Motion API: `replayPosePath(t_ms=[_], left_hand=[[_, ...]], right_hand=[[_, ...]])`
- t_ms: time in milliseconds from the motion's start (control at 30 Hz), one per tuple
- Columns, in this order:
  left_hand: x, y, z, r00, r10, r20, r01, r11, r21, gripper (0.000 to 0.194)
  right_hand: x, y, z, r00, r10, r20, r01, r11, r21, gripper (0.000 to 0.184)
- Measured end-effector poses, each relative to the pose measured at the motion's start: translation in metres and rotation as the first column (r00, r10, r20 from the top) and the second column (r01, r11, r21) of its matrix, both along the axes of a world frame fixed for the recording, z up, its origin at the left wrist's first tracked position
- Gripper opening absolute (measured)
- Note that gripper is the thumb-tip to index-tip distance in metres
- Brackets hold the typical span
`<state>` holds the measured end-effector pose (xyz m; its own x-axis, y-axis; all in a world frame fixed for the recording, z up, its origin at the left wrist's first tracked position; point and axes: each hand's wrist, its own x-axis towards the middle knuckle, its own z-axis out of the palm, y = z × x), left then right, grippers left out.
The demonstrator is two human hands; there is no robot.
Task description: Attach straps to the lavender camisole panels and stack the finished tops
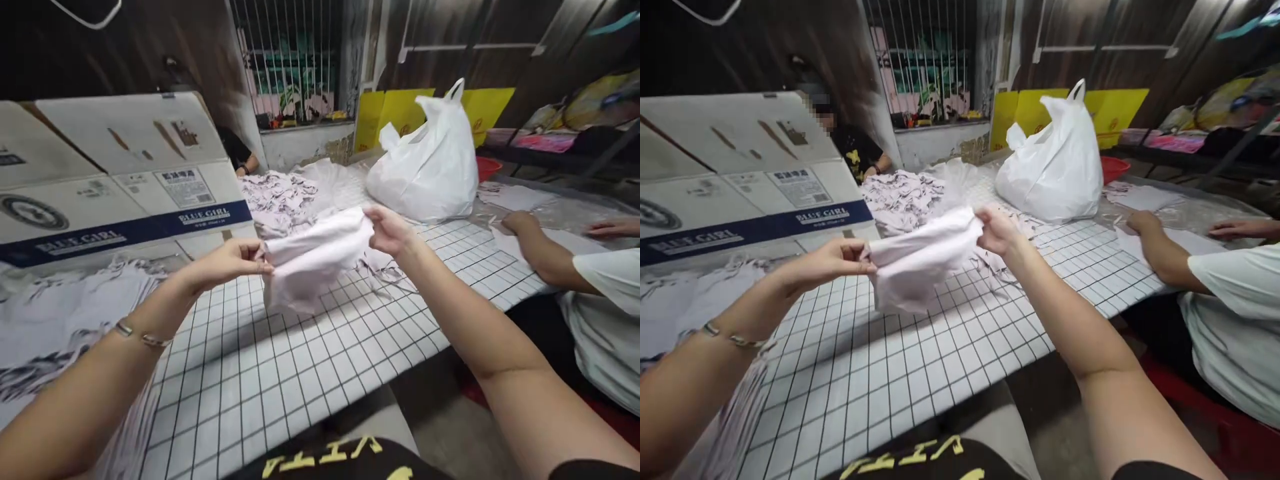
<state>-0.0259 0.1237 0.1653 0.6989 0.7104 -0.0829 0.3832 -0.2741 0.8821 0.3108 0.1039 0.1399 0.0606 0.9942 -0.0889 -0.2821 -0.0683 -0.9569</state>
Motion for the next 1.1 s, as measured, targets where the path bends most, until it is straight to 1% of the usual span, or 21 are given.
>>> replayPosePath(t_ms=[67,133,167,233,300,333,367,400,467,533,600,667,733,767,833,900,933,967,1033,1067,1100], left_hand=[[-0.022,-0.02,-0.04,0.99,-0.004,-0.138,0.006,1.0,0.017,0.025],[-0.04,-0.038,-0.088,0.967,0.106,-0.232,-0.094,0.994,0.062,0.02],[-0.047,-0.047,-0.11,0.942,0.216,-0.255,-0.195,0.975,0.108,0.017],[-0.055,-0.064,-0.141,0.829,0.495,-0.259,-0.432,0.862,0.264,0.013],[-0.054,-0.08,-0.154,0.704,0.682,-0.196,-0.564,0.705,0.43,0.022],[-0.051,-0.087,-0.156,0.681,0.715,-0.156,-0.575,0.655,0.491,0.024],[-0.046,-0.095,-0.155,0.693,0.709,-0.129,-0.555,0.64,0.531,0.025],[-0.04,-0.101,-0.154,0.734,0.668,-0.121,-0.511,0.661,0.55,0.025],[-0.027,-0.112,-0.152,0.836,0.519,-0.179,-0.363,0.767,0.528,0.026],[-0.014,-0.116,-0.152,0.895,0.347,-0.28,-0.196,0.87,0.452,0.027],[-0.003,-0.114,-0.152,0.909,0.231,-0.346,-0.099,0.928,0.359,0.022],[0.004,-0.108,-0.149,0.919,0.173,-0.354,-0.07,0.956,0.285,0.019],[0.007,-0.101,-0.139,0.947,0.104,-0.304,-0.038,0.976,0.216,0.016],[0.006,-0.096,-0.132,0.963,0.072,-0.258,-0.022,0.981,0.191,0.016],[-0.001,-0.085,-0.117,0.984,-0.013,-0.177,0.036,0.991,0.129,0.018],[-0.009,-0.071,-0.107,0.986,-0.094,-0.139,0.1,0.994,0.033,0.023],[-0.012,-0.063,-0.104,0.987,-0.08,-0.141,0.083,0.996,0.013,0.026],[-0.013,-0.054,-0.105,0.987,-0.015,-0.16,0.02,0.999,0.027,0.029],[-0.006,-0.037,-0.113,0.943,0.235,-0.236,-0.202,0.967,0.158,0.035],[0.002,-0.03,-0.12,0.891,0.353,-0.285,-0.29,0.926,0.242,0.036],[0.011,-0.023,-0.129,0.841,0.42,-0.341,-0.322,0.896,0.306,0.036]], right_hand=[[0.002,-0.027,-0.05,0.934,-0.018,0.357,0.067,0.99,-0.125,0.006],[0.002,-0.053,-0.092,0.735,-0.042,0.677,0.166,0.979,-0.119,0.011],[0.001,-0.065,-0.106,0.65,-0.062,0.757,0.182,0.98,-0.076,0.013],[-0.005,-0.082,-0.122,0.592,-0.095,0.801,0.145,0.989,0.01,0.014],[-0.014,-0.092,-0.124,0.602,-0.059,0.796,0.06,0.998,0.029,0.018],[-0.019,-0.096,-0.123,0.6,-0.014,0.8,-0.004,1.0,0.021,0.021],[-0.024,-0.099,-0.122,0.582,0.046,0.812,-0.084,0.996,0.004,0.025],[-0.029,-0.101,-0.122,0.547,0.112,0.829,-0.17,0.985,-0.02,0.028],[-0.038,-0.104,-0.125,0.439,0.206,0.874,-0.316,0.947,-0.064,0.032],[-0.046,-0.104,-0.13,0.338,0.218,0.915,-0.368,0.926,-0.084,0.025],[-0.055,-0.1,-0.133,0.319,0.181,0.93,-0.37,0.928,-0.054,0.018],[-0.067,-0.091,-0.129,0.375,0.183,0.909,-0.441,0.897,0.002,0.025],[-0.081,-0.077,-0.118,0.404,0.291,0.867,-0.59,0.808,0.004,0.045],[-0.087,-0.069,-0.111,0.381,0.383,0.841,-0.666,0.745,-0.037,0.051],[-0.094,-0.053,-0.094,0.249,0.575,0.779,-0.772,0.604,-0.199,0.05],[-0.092,-0.038,-0.08,0.096,0.704,0.704,-0.81,0.466,-0.356,0.043],[-0.088,-0.03,-0.075,0.081,0.712,0.698,-0.799,0.465,-0.382,0.04],[-0.084,-0.022,-0.073,0.117,0.676,0.727,-0.755,0.536,-0.378,0.039],[-0.079,-0.008,-0.074,0.224,0.495,0.839,-0.527,0.786,-0.323,0.04],[-0.079,-0.002,-0.078,0.231,0.403,0.886,-0.369,0.878,-0.304,0.04],[-0.079,0.004,-0.083,0.202,0.356,0.912,-0.233,0.922,-0.309,0.04]])
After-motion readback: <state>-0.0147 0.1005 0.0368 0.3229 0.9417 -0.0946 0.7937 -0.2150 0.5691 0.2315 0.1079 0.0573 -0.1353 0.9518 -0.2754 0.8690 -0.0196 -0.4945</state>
